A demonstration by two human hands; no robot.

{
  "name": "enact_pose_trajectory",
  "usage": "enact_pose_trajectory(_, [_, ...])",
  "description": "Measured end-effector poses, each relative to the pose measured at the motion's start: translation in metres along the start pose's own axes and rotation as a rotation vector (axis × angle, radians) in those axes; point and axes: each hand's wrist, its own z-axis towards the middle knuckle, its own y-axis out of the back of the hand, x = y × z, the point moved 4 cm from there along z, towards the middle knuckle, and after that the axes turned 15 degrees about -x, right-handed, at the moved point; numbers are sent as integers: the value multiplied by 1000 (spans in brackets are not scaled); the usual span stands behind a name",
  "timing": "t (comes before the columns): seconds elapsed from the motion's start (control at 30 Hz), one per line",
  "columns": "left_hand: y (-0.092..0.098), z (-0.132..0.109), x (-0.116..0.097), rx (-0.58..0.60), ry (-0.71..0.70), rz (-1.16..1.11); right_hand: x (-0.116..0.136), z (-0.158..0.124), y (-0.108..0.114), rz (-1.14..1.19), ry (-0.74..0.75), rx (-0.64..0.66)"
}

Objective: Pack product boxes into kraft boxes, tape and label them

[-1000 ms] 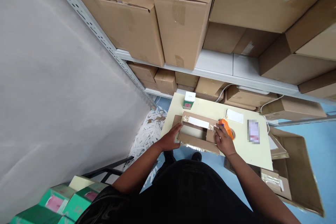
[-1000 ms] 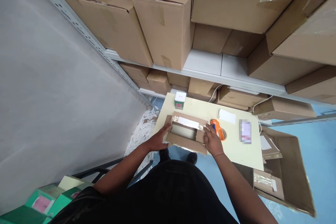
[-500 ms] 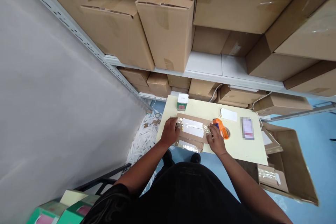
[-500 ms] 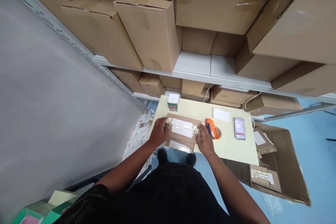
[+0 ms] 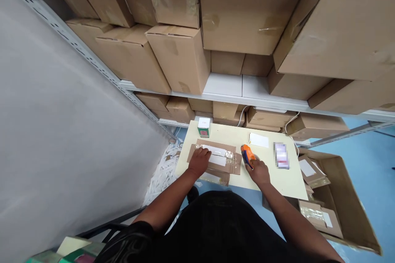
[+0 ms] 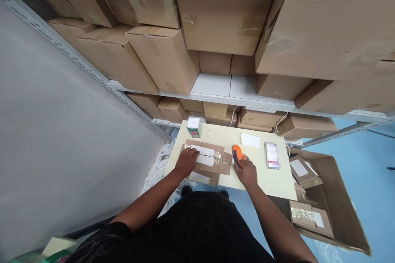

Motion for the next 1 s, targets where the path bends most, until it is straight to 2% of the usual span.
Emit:
enact_pose_trajectory(0.07, [-3, 0, -3, 42, 22, 23, -2, 2, -11, -82, 6, 118])
enact_pose_trajectory(0.17, [-6, 2, -7, 136, 96, 32, 4, 7, -22, -194, -107, 231])
enact_pose_trajectory(0.27, [-1, 7, -4, 115, 258, -68, 6, 13, -17, -272, -219, 274])
enact_pose_trajectory(0.37, [9, 11, 6, 49, 469, -294, -3, 17, 4, -140, -339, 233])
enact_pose_trajectory(0.43, [11, 12, 15, 78, 623, -463, -7, 18, 27, 68, -434, 147])
enact_pose_trajectory(0.5, [11, 11, 24, 151, 758, -614, 0, 20, 54, 274, -484, 26])
enact_pose_trajectory(0.57, [9, 11, 31, 215, 849, -743, 26, 24, 77, 414, -473, -62])
enact_pose_trajectory(0.63, [9, 12, 35, 249, 905, -844, 67, 31, 90, 478, -416, -58])
enact_pose_trajectory(0.7, [10, 13, 38, 278, 963, -932, 113, 39, 91, 468, -332, -2])
enact_pose_trajectory(0.8, [16, 16, 39, 312, 1006, -1083, 170, 49, 77, 404, -189, 62])
enact_pose_trajectory(0.9, [25, 17, 39, 254, 985, -1215, 196, 54, 59, 357, -128, 97])
enact_pose_trajectory(1.0, [28, 13, 41, 206, 1035, -1299, 203, 54, 49, 341, -100, 104])
